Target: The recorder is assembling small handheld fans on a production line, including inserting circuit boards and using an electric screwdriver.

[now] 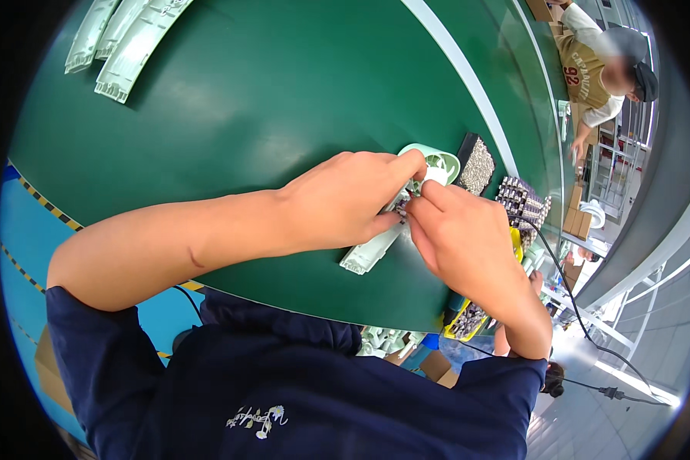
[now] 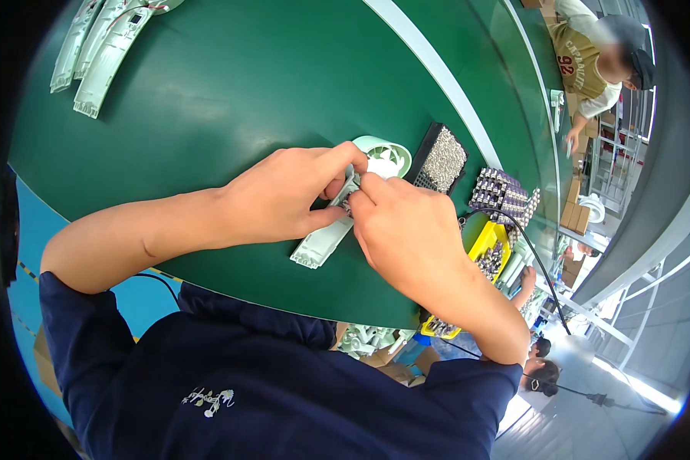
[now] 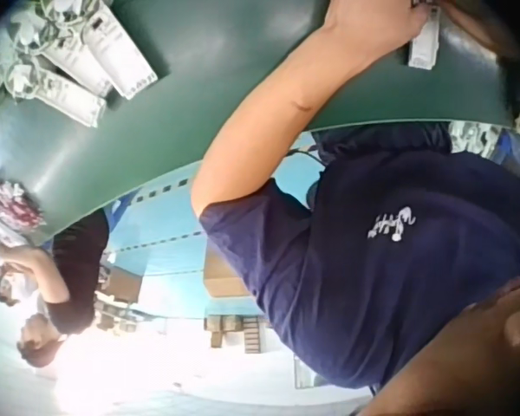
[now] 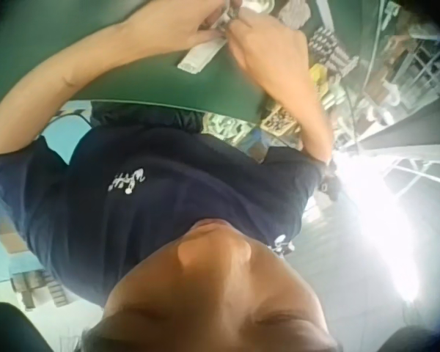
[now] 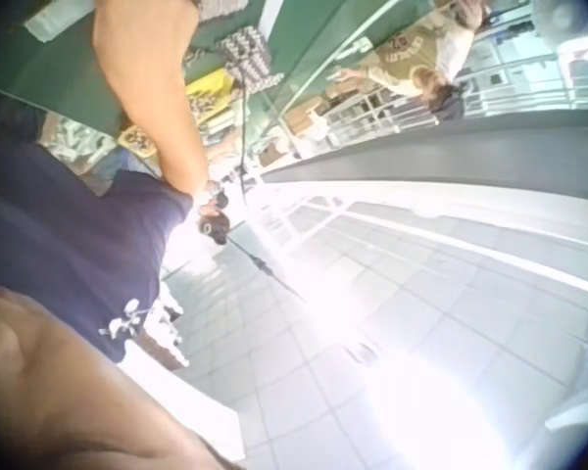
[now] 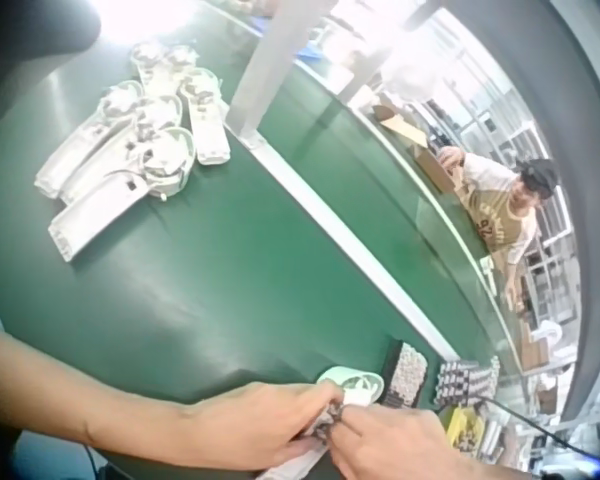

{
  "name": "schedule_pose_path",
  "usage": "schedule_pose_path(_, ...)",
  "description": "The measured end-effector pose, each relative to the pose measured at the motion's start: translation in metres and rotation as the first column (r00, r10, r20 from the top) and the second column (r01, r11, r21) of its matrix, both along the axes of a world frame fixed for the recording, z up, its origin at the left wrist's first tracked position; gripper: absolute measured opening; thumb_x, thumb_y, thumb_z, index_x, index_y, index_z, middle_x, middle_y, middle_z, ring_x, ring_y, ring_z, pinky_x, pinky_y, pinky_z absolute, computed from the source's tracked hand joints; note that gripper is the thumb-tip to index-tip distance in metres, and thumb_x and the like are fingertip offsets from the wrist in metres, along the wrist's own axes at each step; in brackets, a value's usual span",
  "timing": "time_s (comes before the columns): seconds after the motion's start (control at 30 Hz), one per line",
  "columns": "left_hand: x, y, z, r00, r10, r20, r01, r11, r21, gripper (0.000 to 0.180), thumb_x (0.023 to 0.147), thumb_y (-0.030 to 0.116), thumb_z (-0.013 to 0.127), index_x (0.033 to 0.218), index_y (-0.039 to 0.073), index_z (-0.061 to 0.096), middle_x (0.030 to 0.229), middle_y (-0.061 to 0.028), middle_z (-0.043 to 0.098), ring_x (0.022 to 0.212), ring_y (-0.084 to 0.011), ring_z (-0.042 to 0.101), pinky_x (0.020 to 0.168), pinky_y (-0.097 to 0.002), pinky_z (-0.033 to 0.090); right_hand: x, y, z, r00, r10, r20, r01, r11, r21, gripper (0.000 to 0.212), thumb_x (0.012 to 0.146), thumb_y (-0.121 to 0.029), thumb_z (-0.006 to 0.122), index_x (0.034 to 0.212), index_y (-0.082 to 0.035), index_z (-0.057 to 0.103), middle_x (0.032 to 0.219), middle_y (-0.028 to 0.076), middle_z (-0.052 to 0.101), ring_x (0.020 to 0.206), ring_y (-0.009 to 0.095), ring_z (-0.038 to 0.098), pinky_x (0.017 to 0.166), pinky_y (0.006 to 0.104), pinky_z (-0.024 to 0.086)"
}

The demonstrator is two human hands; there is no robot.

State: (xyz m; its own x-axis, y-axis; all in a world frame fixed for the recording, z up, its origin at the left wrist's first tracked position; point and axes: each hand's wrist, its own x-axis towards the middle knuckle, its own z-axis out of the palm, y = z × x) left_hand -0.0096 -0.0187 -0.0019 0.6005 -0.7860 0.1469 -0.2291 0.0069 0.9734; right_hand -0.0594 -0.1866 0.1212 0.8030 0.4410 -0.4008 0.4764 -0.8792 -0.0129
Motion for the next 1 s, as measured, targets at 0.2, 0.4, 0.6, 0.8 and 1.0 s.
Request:
schedule_pose_path(0.2, 0.001, 0.001, 0.002, 1.0, -0.014, 0.014, 0.014, 1.0, 0.015, 0.05, 0.085, 0.007, 0.078, 0.127, 0.005, 0.051, 0.087, -0.01, 0.063, 0.081, -0.0306, 0.066, 0.071, -0.0441, 0.054, 0.004, 0.002, 0.003, 1.0, 0.025, -0.016, -0.026, 0.998, -0.053, 0.012, 0.083, -0.011, 0.073, 0.09, -0.004, 0.066, 0.086, 0.006, 0.06, 0.081, 0.025, 0.066, 0.062, 0.0397, 0.053)
schedule_pose_path(0.4, -0.002, 0.001, -0.001, 0.999, 0.01, 0.041, -0.01, 1.0, 0.02, 0.047, 0.085, 0.007, 0.077, 0.123, 0.006, 0.05, 0.089, -0.0114, 0.065, 0.084, -0.0332, 0.068, 0.073, -0.0453, 0.055, 0.006, 0.006, 0.001, 0.997, 0.077, -0.028, -0.079, 0.995, -0.058, 0.012, 0.08, -0.008, 0.072, 0.089, -0.003, 0.066, 0.087, 0.007, 0.06, 0.082, 0.025, 0.066, 0.063, 0.0384, 0.054)
schedule_pose_path(0.6, -0.007, -0.005, -0.004, 0.998, 0.043, 0.044, -0.042, 0.999, -0.022, 0.042, 0.084, 0.004, 0.076, 0.117, 0.005, 0.05, 0.093, -0.0133, 0.069, 0.086, -0.0346, 0.069, 0.073, -0.0456, 0.056, 0.003, 0.019, 0.002, 0.985, 0.148, -0.089, -0.166, 0.951, -0.262, 0.02, 0.07, -0.001, 0.068, 0.089, 0.001, 0.064, 0.089, 0.01, 0.06, 0.081, 0.025, 0.066, 0.064, 0.0366, 0.056)
schedule_pose_path(0.8, -0.003, -0.001, -0.007, 0.999, 0.019, 0.046, -0.018, 1.0, -0.019, 0.04, 0.084, 0.003, 0.076, 0.114, 0.005, 0.051, 0.09, -0.0122, 0.067, 0.083, -0.0327, 0.068, 0.071, -0.0436, 0.054, -0.007, 0.021, -0.006, 1.0, 0.03, -0.003, -0.029, 0.971, -0.236, 0.02, 0.077, -0.002, 0.069, 0.096, 0.002, 0.066, 0.087, 0.013, 0.064, 0.079, 0.028, 0.069, 0.062, 0.0403, 0.055)
schedule_pose_path(1.0, 0.001, 0.001, 0.011, 0.999, -0.025, 0.025, 0.023, 0.997, 0.076, 0.039, 0.086, 0.009, 0.075, 0.115, 0.002, 0.05, 0.097, -0.0212, 0.07, 0.094, -0.0404, 0.071, 0.08, -0.0502, 0.057, -0.018, -0.027, 0.007, 0.937, -0.291, -0.193, 0.321, 0.935, 0.15, 0.013, 0.093, -0.01, 0.07, 0.106, -0.009, 0.07, 0.091, 0.013, 0.071, 0.077, 0.032, 0.071, 0.067, 0.0421, 0.055)
